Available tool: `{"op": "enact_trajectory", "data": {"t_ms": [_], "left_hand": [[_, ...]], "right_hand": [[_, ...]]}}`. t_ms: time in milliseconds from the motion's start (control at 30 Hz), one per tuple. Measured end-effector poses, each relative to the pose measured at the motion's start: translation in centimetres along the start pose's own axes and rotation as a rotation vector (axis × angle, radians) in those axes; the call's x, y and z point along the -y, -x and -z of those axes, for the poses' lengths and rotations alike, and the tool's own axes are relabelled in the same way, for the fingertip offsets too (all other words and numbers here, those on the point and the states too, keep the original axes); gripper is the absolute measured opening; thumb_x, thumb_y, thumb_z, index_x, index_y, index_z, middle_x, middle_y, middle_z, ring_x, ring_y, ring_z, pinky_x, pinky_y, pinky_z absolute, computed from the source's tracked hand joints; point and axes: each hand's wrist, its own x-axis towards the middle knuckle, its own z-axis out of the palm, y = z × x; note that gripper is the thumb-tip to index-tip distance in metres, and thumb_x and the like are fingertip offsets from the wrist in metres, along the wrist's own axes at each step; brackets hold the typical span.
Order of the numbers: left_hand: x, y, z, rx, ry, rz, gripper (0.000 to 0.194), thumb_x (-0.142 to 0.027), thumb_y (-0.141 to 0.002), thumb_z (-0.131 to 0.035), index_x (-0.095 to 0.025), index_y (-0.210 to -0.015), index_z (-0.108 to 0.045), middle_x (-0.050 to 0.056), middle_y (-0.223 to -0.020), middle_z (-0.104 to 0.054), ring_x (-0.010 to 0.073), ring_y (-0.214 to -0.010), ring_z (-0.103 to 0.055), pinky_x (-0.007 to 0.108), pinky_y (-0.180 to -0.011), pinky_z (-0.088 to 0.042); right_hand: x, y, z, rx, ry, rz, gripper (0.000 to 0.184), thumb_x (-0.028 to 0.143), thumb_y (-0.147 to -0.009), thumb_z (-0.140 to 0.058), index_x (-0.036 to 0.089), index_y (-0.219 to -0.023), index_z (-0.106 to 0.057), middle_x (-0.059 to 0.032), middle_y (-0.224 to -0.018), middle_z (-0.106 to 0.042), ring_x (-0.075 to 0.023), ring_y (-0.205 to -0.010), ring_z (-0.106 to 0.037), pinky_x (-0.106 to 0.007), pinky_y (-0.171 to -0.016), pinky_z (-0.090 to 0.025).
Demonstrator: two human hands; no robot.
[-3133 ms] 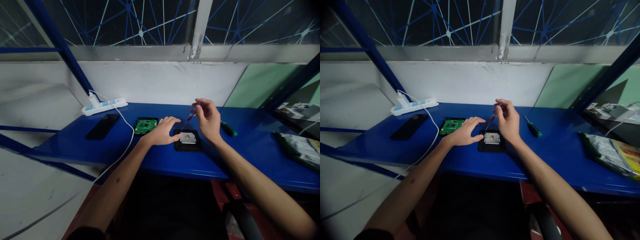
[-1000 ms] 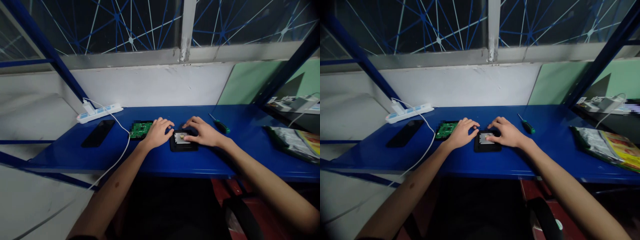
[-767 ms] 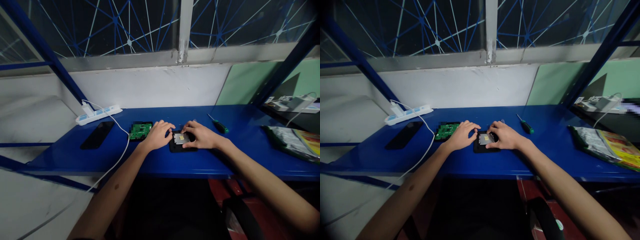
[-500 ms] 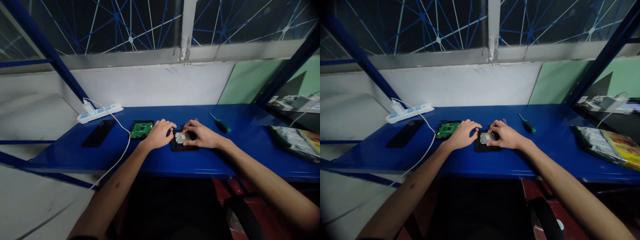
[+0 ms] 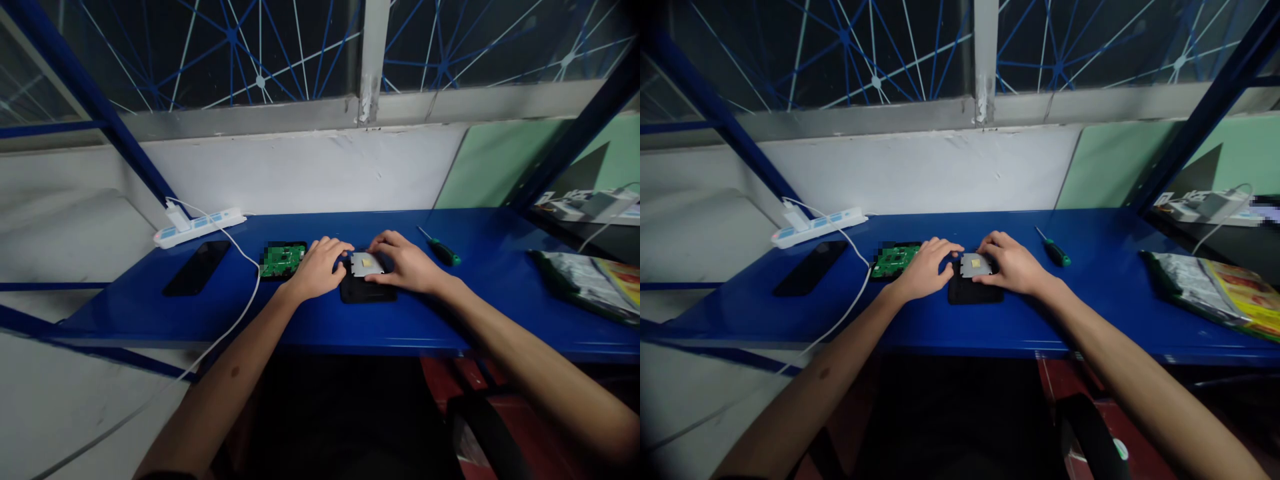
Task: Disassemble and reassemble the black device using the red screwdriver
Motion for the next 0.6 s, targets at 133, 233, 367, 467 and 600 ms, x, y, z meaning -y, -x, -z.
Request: {"op": "enact_trajectory", "data": {"t_ms": [133,233,367,467,600], "left_hand": [[-0.38,0.22,0.21,-0.021,0.028,-0.034,0.046,-0.017,-0.085,-0.055,-0.022,-0.130,-0.050,0.006,-0.124,-0.059,0.0266,-0.114,-0.052,0.041,-0.097,-0.040],[-0.47,0.29,0.20,-0.021,0.042,-0.048,0.049,-0.028,-0.087,-0.063,-0.022,-0.133,-0.048,0.007,-0.128,-0.056,0.0281,-0.117,-0.051,0.044,-0.102,-0.038],[-0.27,0.18,-0.06,-0.010,0.043,-0.019,0.059,-0.044,-0.086,-0.070,-0.025,-0.136,-0.046,0.008,-0.131,-0.054,0.0303,-0.119,-0.049,0.047,-0.105,-0.036],[-0.07,0.08,-0.25,-0.014,0.013,-0.015,0.058,-0.046,-0.087,-0.071,-0.025,-0.135,-0.048,0.007,-0.129,-0.054,0.0298,-0.118,-0.049,0.045,-0.104,-0.037],[0.10,0.01,-0.33,-0.040,-0.003,-0.039,0.053,-0.045,-0.087,-0.071,-0.024,-0.132,-0.052,0.006,-0.125,-0.056,0.0282,-0.113,-0.050,0.042,-0.099,-0.039]], "right_hand": [[0.00,0.04,0.14,-0.023,0.077,0.051,0.050,0.053,-0.084,-0.068,0.017,-0.119,-0.063,-0.0162,-0.115,-0.060,-0.0320,-0.102,-0.059,-0.051,-0.088,-0.053],[0.17,0.05,0.19,-0.054,0.080,0.065,0.051,0.055,-0.085,-0.066,0.018,-0.120,-0.063,-0.0167,-0.116,-0.060,-0.0327,-0.103,-0.059,-0.052,-0.088,-0.053],[0.39,0.07,0.24,-0.097,0.076,0.064,0.049,0.053,-0.086,-0.065,0.020,-0.122,-0.062,-0.0157,-0.116,-0.061,-0.0325,-0.104,-0.058,-0.052,-0.087,-0.053],[0.50,0.10,0.28,-0.107,0.087,0.065,0.049,0.054,-0.087,-0.064,0.019,-0.122,-0.062,-0.0161,-0.117,-0.060,-0.0319,-0.104,-0.058,-0.050,-0.087,-0.054],[0.60,0.12,0.28,-0.123,0.082,0.076,0.052,0.058,-0.086,-0.063,0.020,-0.122,-0.062,-0.0156,-0.116,-0.060,-0.0315,-0.104,-0.058,-0.050,-0.087,-0.054]]}}
